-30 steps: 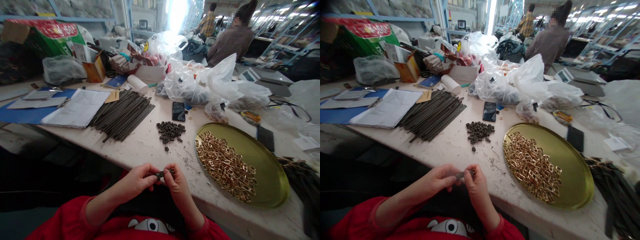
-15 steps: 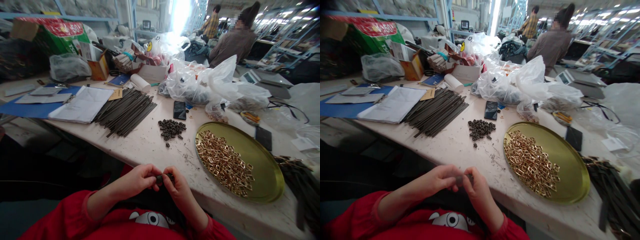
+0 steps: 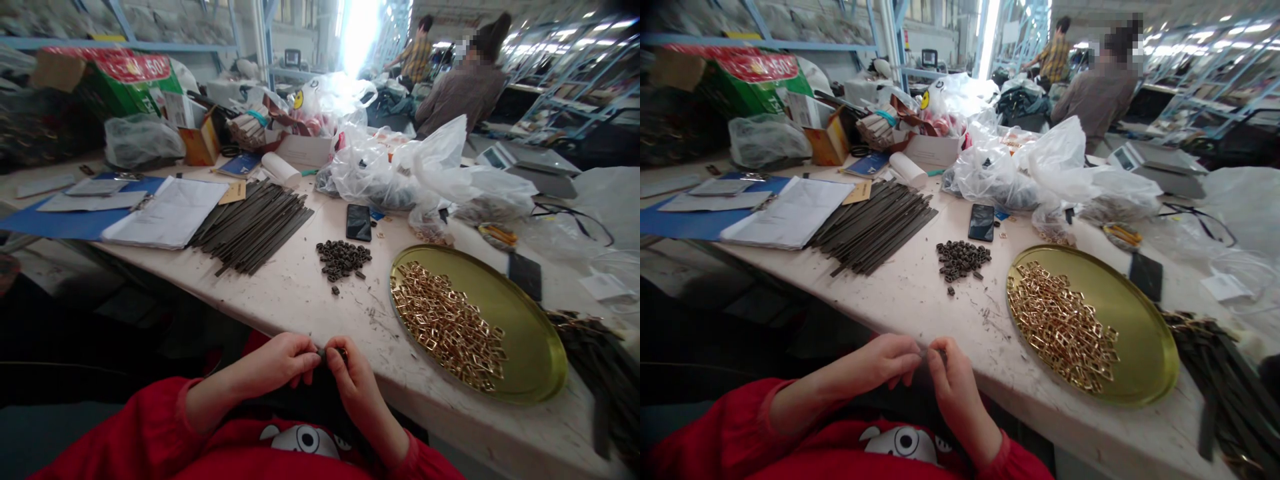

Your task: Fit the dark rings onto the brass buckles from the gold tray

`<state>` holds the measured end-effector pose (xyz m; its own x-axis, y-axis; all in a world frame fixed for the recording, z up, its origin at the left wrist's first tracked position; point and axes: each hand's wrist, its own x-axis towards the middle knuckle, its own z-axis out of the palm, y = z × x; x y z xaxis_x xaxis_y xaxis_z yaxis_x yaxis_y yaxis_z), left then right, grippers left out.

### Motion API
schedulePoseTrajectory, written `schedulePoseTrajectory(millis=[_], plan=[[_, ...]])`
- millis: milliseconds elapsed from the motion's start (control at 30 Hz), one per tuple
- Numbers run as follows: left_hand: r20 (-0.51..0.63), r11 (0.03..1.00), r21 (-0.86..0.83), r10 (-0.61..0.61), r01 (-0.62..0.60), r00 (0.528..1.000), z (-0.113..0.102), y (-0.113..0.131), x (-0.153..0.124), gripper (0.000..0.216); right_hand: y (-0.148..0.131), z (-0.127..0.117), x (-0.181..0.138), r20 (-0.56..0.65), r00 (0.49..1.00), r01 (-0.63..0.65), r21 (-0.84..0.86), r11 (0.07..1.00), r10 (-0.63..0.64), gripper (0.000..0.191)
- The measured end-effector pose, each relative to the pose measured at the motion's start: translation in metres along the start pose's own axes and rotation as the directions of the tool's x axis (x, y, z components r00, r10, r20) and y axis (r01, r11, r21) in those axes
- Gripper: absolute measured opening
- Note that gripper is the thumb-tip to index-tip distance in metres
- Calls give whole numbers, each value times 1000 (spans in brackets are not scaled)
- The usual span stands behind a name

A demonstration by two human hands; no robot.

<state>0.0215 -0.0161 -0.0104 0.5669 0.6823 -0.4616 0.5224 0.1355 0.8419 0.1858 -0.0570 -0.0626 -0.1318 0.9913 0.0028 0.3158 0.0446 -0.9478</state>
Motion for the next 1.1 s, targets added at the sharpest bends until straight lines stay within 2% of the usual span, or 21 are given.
schedulePoseTrajectory(millis=[167,300,400,567,633,767,967,1100], plan=[[-54,1000,-15,-17,16,998,11,-1,11,23,7,4,-2,-54,998,21,-12,1000,-22,20],[-102,988,151,55,-40,993,5,2,14,23,6,-4,1,15,998,-63,140,988,62,33],[-130,983,180,61,-37,990,-5,3,13,23,3,-12,7,87,977,-214,357,910,195,39],[-109,999,36,-2,6,994,-8,-1,10,22,-1,-17,13,185,938,-345,590,730,294,31],[-124,998,56,19,-12,992,-7,-3,8,21,-3,-17,13,193,934,-355,608,710,302,28],[-127,986,166,49,-28,991,-6,1,0,22,-8,-17,12,212,936,-352,568,744,281,27],[-122,970,241,11,19,992,2,8,-2,26,-7,-12,5,197,940,-340,533,775,277,27],[-110,947,321,40,-2,993,1,6,0,27,-9,-14,3,231,934,-357,543,760,273,27]])
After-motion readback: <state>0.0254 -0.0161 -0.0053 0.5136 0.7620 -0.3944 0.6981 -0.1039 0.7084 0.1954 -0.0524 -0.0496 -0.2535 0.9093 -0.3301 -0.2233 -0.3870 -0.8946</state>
